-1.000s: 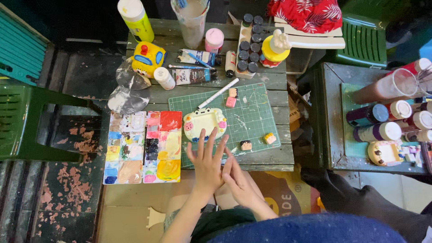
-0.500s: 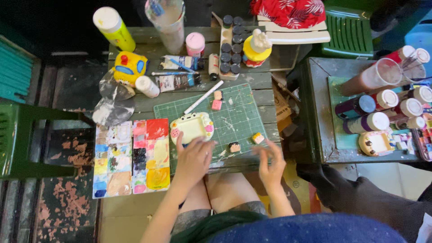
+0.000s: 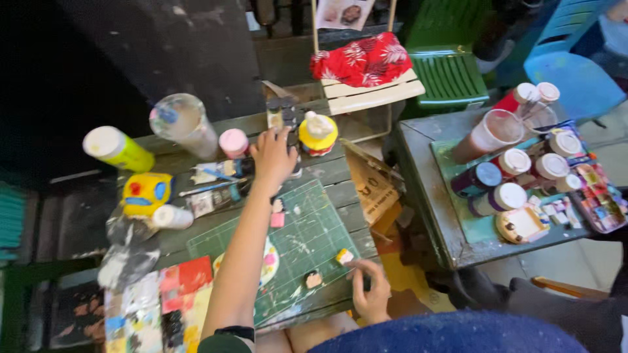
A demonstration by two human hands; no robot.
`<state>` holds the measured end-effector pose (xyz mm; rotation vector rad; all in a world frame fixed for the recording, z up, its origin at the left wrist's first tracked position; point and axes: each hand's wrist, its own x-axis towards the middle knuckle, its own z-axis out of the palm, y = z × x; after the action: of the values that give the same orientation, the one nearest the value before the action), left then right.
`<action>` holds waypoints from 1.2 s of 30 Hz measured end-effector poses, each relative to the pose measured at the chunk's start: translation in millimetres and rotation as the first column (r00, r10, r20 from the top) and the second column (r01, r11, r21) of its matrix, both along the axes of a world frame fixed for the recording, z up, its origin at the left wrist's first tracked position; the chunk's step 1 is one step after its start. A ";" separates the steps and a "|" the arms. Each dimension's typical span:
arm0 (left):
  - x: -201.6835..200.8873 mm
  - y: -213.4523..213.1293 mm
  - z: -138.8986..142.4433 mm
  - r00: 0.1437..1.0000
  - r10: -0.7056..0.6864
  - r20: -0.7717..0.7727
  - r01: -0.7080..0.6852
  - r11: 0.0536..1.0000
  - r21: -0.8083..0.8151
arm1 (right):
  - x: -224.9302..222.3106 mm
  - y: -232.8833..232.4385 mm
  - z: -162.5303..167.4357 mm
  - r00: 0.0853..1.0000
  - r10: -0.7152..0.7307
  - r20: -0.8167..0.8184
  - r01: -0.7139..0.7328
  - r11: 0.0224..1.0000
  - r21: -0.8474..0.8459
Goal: The person paints a white ceramic photo-frame trinket with a paintbrush, adding details to its face and edges, then dips the brush in paint and paints small ceramic figurines on the work table.
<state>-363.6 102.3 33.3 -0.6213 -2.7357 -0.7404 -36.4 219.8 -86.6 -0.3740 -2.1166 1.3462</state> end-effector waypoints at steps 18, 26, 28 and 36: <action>-51.0 -5.2 -6.6 0.982 -0.170 0.086 0.139 0.949 0.283 | 14.9 -6.8 -3.8 0.996 0.085 0.004 -0.085 0.996 -0.027; -50.8 -21.9 -5.6 0.965 -0.249 0.079 0.217 0.934 0.284 | 10.9 -6.2 3.0 0.994 0.108 0.004 -0.108 0.994 0.029; -48.2 -15.1 -8.5 0.982 -0.190 -0.006 0.190 0.979 0.069 | 10.9 -6.0 4.1 0.994 0.103 0.026 -0.105 0.993 0.051; -42.1 7.9 -13.9 0.997 0.037 -0.067 -0.051 0.972 -0.230 | 7.8 -6.3 9.1 0.995 0.091 0.050 -0.094 0.994 0.063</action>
<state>-405.7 110.2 19.3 -0.6167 -2.7895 -0.3875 -28.6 213.6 -77.5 -0.2864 -2.2354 1.3287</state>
